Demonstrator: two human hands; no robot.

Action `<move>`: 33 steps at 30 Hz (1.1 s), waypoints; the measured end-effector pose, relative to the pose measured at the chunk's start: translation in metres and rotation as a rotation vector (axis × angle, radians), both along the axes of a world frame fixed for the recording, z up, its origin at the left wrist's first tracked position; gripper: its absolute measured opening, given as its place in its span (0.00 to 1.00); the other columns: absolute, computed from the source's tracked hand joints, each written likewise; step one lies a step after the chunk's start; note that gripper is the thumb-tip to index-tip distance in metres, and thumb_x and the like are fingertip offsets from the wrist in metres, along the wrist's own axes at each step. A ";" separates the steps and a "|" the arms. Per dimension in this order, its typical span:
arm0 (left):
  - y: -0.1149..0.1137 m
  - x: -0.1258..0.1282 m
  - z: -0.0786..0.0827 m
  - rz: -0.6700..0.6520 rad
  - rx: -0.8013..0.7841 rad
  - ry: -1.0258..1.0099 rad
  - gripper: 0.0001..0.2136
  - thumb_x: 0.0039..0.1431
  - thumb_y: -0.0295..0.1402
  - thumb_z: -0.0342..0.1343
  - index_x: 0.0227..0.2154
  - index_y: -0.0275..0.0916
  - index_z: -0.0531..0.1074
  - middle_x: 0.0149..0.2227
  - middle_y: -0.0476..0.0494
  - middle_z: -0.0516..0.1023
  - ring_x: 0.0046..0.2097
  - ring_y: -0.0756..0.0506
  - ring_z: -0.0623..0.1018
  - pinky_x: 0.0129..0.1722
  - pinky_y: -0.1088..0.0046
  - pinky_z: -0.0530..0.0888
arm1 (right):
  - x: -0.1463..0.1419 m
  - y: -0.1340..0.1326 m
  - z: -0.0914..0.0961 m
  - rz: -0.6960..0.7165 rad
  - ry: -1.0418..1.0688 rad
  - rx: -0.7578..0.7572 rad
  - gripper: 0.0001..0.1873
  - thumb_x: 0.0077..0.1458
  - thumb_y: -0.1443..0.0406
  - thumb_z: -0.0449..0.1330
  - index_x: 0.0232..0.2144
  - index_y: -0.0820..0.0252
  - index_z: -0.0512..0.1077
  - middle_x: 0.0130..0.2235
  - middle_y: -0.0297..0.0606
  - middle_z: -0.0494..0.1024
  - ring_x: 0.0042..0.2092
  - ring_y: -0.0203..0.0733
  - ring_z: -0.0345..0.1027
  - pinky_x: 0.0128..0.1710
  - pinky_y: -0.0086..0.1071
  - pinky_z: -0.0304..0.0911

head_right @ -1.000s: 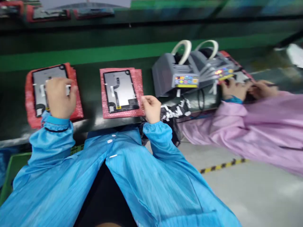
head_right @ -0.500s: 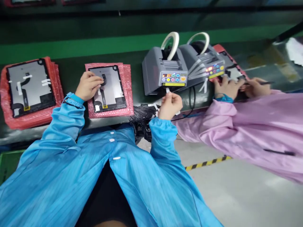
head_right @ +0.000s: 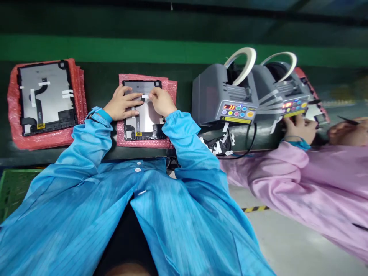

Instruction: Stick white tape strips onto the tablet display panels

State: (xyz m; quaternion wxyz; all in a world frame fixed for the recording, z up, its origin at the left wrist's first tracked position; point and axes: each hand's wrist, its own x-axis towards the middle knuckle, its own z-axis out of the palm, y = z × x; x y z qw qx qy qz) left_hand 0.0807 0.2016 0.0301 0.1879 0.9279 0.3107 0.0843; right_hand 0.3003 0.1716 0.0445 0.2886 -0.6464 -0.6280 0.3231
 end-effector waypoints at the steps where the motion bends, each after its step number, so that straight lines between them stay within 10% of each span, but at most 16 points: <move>1: -0.001 0.000 -0.001 0.001 0.002 -0.009 0.32 0.62 0.63 0.38 0.56 0.50 0.72 0.65 0.49 0.66 0.66 0.32 0.55 0.65 0.38 0.44 | -0.004 0.007 -0.002 0.018 -0.048 -0.032 0.10 0.61 0.62 0.56 0.28 0.58 0.67 0.29 0.35 0.73 0.35 0.40 0.67 0.46 0.39 0.66; 23: -0.004 0.004 -0.002 0.044 0.034 -0.093 0.28 0.63 0.56 0.49 0.59 0.47 0.71 0.61 0.39 0.72 0.64 0.27 0.62 0.63 0.32 0.51 | -0.037 0.008 0.041 -0.072 -0.468 -0.306 0.10 0.61 0.63 0.57 0.29 0.62 0.66 0.43 0.52 0.77 0.52 0.55 0.71 0.55 0.51 0.62; 29: 0.001 0.000 0.001 0.032 0.040 -0.113 0.27 0.63 0.56 0.48 0.56 0.46 0.73 0.60 0.40 0.73 0.63 0.27 0.63 0.63 0.34 0.51 | 0.017 -0.076 0.030 -0.392 -0.039 0.010 0.18 0.56 0.59 0.61 0.19 0.58 0.63 0.22 0.32 0.67 0.32 0.37 0.67 0.41 0.34 0.68; 33: -0.003 0.017 0.017 0.017 0.098 -0.145 0.23 0.63 0.52 0.52 0.54 0.45 0.73 0.61 0.40 0.72 0.63 0.27 0.63 0.63 0.34 0.53 | 0.057 -0.149 0.019 -0.851 0.381 0.129 0.25 0.56 0.46 0.58 0.21 0.58 0.63 0.17 0.25 0.60 0.19 0.28 0.52 0.19 0.23 0.53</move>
